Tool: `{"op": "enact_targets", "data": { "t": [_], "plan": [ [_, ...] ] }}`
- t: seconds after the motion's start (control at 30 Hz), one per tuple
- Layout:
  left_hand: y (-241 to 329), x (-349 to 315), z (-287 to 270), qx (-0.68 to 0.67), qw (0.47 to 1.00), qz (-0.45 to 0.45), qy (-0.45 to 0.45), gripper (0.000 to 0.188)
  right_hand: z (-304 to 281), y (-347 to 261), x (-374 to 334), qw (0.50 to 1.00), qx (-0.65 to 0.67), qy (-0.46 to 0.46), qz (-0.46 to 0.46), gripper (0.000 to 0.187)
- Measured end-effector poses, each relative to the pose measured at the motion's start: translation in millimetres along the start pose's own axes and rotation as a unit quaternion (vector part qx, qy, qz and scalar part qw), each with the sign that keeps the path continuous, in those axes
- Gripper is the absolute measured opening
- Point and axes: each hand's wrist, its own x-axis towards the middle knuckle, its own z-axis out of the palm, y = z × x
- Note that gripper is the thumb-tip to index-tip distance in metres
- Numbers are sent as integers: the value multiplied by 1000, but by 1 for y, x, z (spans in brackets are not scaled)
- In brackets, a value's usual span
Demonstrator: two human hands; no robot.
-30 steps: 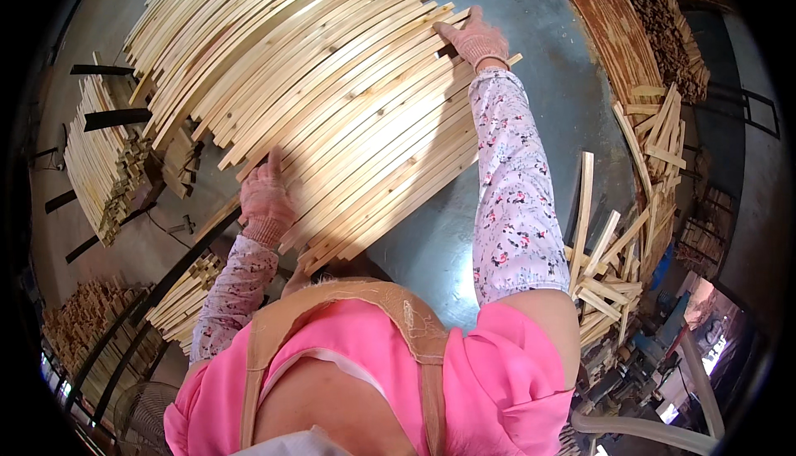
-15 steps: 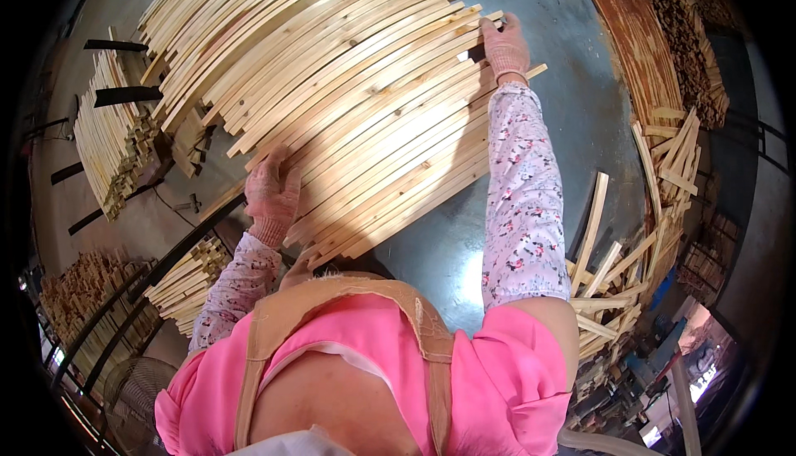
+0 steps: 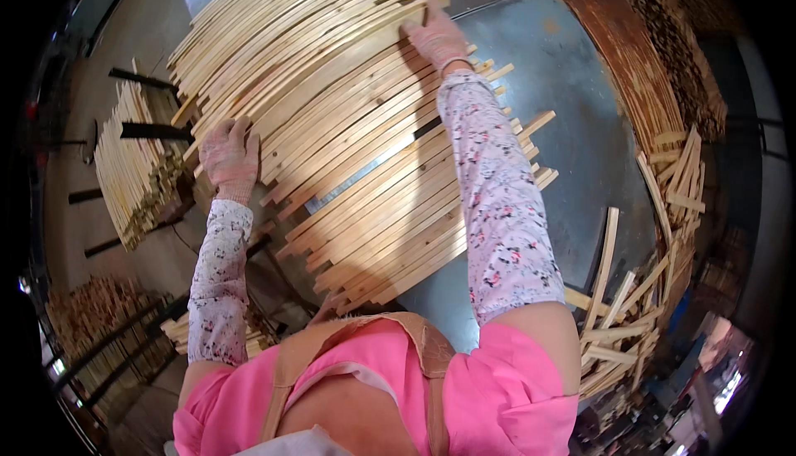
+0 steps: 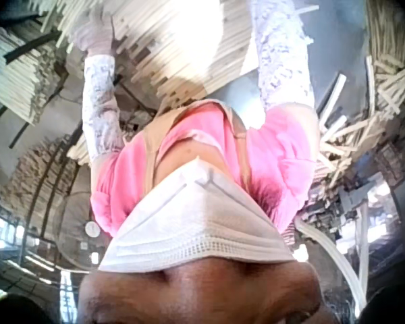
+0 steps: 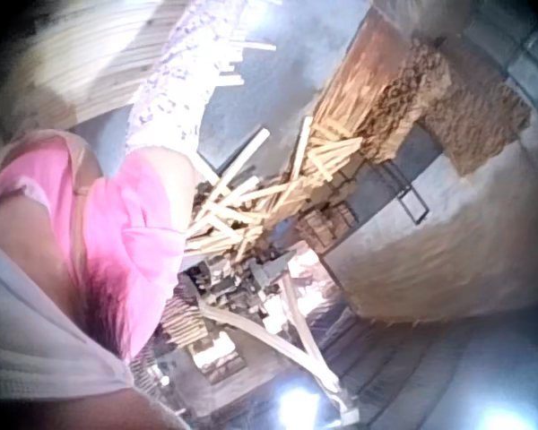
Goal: The person repeatedly picks up thin wooden strips from a large pile on a metal table, aligns them, and places them into a neat stack. The person handles the strips one by one or in small groups, continuously clearing the disorganized pile and building an organized stack.
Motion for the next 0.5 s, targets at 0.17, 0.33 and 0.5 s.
{"op": "enact_targets", "data": {
  "t": [0.17,0.33,0.5],
  "plan": [
    [12,22,21,1,994,89,-63,63,-13,9,-52,992,113,46,-21,83],
    [1,23,42,12,991,118,-62,66,-58,54,-198,982,150,64,95,77],
    [10,36,15,15,973,156,-171,63,-67,116,-375,949,101,207,217,62]
  ]
}}
